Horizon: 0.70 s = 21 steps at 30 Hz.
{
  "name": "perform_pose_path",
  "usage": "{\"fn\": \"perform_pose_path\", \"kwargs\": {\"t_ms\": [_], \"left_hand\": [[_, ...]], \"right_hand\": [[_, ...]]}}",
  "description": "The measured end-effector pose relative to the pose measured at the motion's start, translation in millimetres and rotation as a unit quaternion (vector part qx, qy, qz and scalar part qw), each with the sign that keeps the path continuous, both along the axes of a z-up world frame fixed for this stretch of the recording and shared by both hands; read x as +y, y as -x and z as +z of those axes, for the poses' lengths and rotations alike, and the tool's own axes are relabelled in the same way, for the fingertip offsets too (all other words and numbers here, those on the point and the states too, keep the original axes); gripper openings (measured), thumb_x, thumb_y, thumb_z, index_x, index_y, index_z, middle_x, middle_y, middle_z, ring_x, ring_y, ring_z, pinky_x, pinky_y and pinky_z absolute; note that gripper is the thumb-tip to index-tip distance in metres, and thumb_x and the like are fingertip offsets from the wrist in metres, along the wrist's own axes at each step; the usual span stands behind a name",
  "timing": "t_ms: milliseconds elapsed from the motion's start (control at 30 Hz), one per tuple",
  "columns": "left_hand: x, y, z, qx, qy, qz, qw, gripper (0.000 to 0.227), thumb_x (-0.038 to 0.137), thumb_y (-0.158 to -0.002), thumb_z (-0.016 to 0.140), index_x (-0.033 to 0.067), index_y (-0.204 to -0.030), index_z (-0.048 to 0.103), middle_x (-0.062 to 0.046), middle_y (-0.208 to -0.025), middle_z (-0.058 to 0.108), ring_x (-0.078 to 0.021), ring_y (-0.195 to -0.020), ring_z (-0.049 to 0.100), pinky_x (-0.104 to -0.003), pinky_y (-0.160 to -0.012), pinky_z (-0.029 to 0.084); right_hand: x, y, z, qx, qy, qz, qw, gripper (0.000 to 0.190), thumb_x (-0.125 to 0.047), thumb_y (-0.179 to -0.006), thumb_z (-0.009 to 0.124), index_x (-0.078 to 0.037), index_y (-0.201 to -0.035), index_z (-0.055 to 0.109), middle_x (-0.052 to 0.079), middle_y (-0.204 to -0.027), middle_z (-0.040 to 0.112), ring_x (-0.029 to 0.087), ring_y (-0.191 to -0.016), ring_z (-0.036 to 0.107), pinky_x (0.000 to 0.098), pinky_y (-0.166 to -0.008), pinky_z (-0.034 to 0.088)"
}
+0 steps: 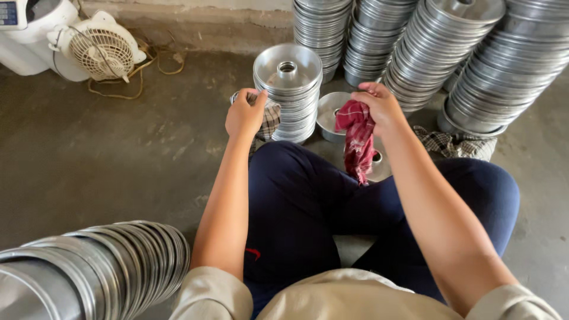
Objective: The person sits on the floor and wipes the interior and exterior surfaces of metal funnel-shaped parts using a red cloth. They handle the parts one at a time, rotating them to clean different areas, and place the cleaned parts into a stack.
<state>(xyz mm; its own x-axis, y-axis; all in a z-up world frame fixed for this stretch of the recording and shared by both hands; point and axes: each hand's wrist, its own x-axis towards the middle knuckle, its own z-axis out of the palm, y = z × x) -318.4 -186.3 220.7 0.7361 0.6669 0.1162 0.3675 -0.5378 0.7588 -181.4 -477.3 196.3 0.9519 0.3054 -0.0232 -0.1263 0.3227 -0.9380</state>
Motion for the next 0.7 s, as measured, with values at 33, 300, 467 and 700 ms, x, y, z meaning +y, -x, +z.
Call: {"fn": "perform_pose_path", "kwargs": {"t_ms": [33, 300, 467, 700], "left_hand": [[3.9, -4.3, -3.3, 0.022, 0.012, 0.003, 1.0, 0.049, 0.063, -0.089, 0.058, 0.0258, -0.119, 0.067, -0.005, -0.103, 0.08, -0.0255, -0.105, 0.074, -0.042, -0.089, 0.055], [35.8, -62.5, -17.4, 0.03, -0.117, 0.013, 0.993, 0.057, 0.066, -0.091, 0.056, 0.0244, -0.13, 0.065, -0.009, -0.118, 0.073, -0.031, -0.111, 0.068, -0.046, -0.088, 0.053], [47.8, -103.2, -17.8, 0.085, -0.151, 0.008, 0.985, 0.057, 0.064, -0.092, 0.057, 0.0179, -0.124, 0.066, -0.013, -0.115, 0.073, -0.0335, -0.108, 0.069, -0.048, -0.086, 0.054], [69.9, -144.8, -8.8, 0.108, -0.225, 0.017, 0.968, 0.046, 0.043, -0.083, 0.074, 0.0094, -0.113, 0.068, -0.015, -0.107, 0.075, -0.0339, -0.1, 0.072, -0.046, -0.08, 0.057]], "right_hand": [[4.7, -4.4, -8.1, 0.003, -0.007, 0.0, 1.0, 0.025, -0.001, -0.086, 0.074, -0.005, -0.108, 0.064, 0.003, -0.086, 0.07, 0.013, -0.077, 0.07, 0.0297, -0.071, 0.06], [52.7, -32.9, -8.0, -0.197, 0.331, -0.032, 0.922, 0.032, -0.03, -0.093, 0.07, -0.007, -0.113, 0.079, 0.009, -0.096, 0.078, 0.017, -0.079, 0.066, 0.0325, -0.072, 0.051], [94.2, -56.0, -1.4, -0.286, 0.476, -0.035, 0.831, 0.057, -0.057, -0.088, 0.071, -0.008, -0.116, 0.073, 0.016, -0.102, 0.075, 0.033, -0.096, 0.071, 0.0415, -0.086, 0.053], [117.2, -91.2, 1.4, -0.258, 0.54, -0.066, 0.798, 0.05, -0.049, -0.074, 0.078, -0.007, -0.101, 0.078, 0.015, -0.099, 0.075, 0.033, -0.096, 0.072, 0.0446, -0.083, 0.057]]}}
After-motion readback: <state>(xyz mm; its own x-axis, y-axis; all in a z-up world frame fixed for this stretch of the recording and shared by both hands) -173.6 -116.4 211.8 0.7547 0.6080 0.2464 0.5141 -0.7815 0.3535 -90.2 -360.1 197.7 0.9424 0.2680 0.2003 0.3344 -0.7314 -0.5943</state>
